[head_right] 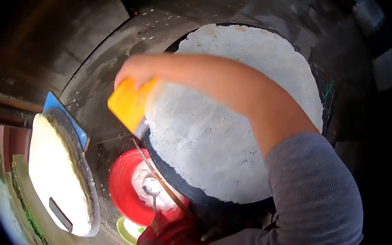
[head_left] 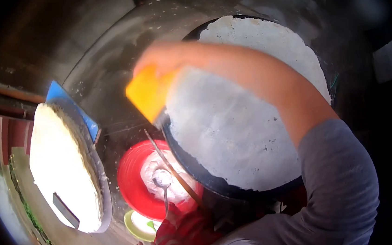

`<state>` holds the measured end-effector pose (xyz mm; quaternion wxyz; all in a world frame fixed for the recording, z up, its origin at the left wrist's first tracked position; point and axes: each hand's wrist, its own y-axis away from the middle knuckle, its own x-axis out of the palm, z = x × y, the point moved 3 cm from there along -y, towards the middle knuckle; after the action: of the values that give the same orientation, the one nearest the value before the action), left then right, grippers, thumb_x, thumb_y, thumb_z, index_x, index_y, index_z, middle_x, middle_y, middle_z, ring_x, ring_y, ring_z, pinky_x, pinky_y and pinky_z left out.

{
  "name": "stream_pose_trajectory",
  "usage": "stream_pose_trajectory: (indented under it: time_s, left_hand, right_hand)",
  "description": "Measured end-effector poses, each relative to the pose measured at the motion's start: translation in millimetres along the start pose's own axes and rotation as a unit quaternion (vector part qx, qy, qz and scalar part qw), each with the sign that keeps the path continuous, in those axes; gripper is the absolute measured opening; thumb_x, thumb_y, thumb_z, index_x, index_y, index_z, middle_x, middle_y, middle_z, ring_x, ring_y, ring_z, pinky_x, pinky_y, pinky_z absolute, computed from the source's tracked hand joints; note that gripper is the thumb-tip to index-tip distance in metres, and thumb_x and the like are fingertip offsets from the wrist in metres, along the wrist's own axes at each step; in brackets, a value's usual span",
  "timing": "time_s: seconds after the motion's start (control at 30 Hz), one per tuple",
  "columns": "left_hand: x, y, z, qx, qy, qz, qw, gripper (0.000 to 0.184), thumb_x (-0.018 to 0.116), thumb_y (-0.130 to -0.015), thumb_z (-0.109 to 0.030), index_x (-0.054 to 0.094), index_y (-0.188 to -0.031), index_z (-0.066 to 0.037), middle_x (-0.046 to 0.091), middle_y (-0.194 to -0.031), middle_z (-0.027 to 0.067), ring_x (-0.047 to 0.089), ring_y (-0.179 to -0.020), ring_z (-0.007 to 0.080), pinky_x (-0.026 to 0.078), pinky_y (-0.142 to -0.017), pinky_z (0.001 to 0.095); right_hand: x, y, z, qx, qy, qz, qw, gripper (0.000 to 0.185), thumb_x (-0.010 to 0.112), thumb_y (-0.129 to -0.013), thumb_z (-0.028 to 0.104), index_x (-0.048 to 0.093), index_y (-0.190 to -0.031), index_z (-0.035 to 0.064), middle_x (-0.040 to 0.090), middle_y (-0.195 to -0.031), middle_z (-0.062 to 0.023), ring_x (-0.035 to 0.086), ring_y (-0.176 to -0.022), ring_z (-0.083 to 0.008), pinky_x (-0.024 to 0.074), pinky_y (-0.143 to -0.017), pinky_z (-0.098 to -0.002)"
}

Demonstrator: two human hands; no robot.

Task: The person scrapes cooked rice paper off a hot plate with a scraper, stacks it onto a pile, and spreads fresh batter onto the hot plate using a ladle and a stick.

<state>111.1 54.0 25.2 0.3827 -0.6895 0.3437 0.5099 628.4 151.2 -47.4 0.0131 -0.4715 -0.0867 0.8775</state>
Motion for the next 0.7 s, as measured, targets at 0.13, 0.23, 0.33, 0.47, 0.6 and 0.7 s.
stream_pose_trajectory:
  time_s: [0.13,0.23,0.33,0.47,0.6,0.7]
  left_hand:
    - [-21,-11,-11,-0.108,0.069,0.007,0.992,0.041,0.043,-0.092,-0.025,0.044,-0.123,0.002,0.032,-0.132,0.0296,0.035,-0.117,0.0473,0.033,-0.094,0.0540]
    - [-19,3,-3,-0.111,0.071,-0.002,0.991,0.042,0.044,-0.092,-0.024,0.043,-0.125,0.001,0.029,-0.133,0.0296,0.033,-0.120,0.0459,0.030,-0.097,0.0537]
    - [-23,9,-3,-0.095,0.044,-0.074,0.992,0.039,0.036,-0.094,-0.026,0.049,-0.119,0.002,0.036,-0.132,0.0244,0.036,-0.120,0.0411,0.034,-0.093,0.0499]
    - [-23,30,6,-0.110,0.052,-0.116,0.986,0.038,0.037,-0.093,-0.025,0.051,-0.117,0.002,0.037,-0.131,0.0236,0.035,-0.119,0.0399,0.033,-0.092,0.0485]
    - [-19,46,15,-0.104,0.090,-0.141,0.980,0.036,0.037,-0.093,-0.022,0.051,-0.117,0.001,0.037,-0.132,0.0218,0.034,-0.121,0.0386,0.032,-0.094,0.0477]
    - [-19,53,15,-0.121,0.122,-0.149,0.974,0.035,0.039,-0.093,-0.020,0.051,-0.117,0.002,0.036,-0.133,0.0211,0.033,-0.121,0.0376,0.028,-0.099,0.0476]
  right_hand:
    - [40,6,111,-0.117,-0.034,0.087,0.989,0.049,0.068,-0.058,-0.002,0.063,-0.104,0.0137,0.065,-0.094,-0.0092,0.062,-0.086,-0.0281,0.0498,-0.073,-0.0390]
    - [83,54,214,-0.188,0.018,0.220,0.957,0.020,0.062,-0.064,0.008,0.068,-0.083,0.0103,0.066,-0.076,-0.0106,0.063,-0.071,-0.0283,0.0498,-0.060,-0.0403]
    - [132,145,307,-0.242,0.176,0.215,0.930,0.013,0.059,-0.064,0.019,0.065,-0.058,0.0093,0.061,-0.060,-0.0069,0.058,-0.059,-0.0230,0.0457,-0.056,-0.0390]
    - [126,214,361,-0.240,0.142,0.213,0.937,0.012,0.057,-0.067,0.019,0.064,-0.060,0.0121,0.060,-0.064,-0.0023,0.056,-0.068,-0.0177,0.0394,-0.063,-0.0313]
    - [48,256,373,-0.028,0.114,0.045,0.992,0.008,0.055,-0.075,0.021,0.052,-0.074,0.0135,0.054,-0.070,-0.0022,0.056,-0.075,-0.0209,0.0427,-0.065,-0.0324]
    - [8,327,343,0.312,0.029,-0.132,0.940,0.032,0.062,-0.076,0.022,0.056,-0.104,0.0088,0.062,-0.086,-0.0113,0.061,-0.077,-0.0318,0.0481,-0.065,-0.0388]
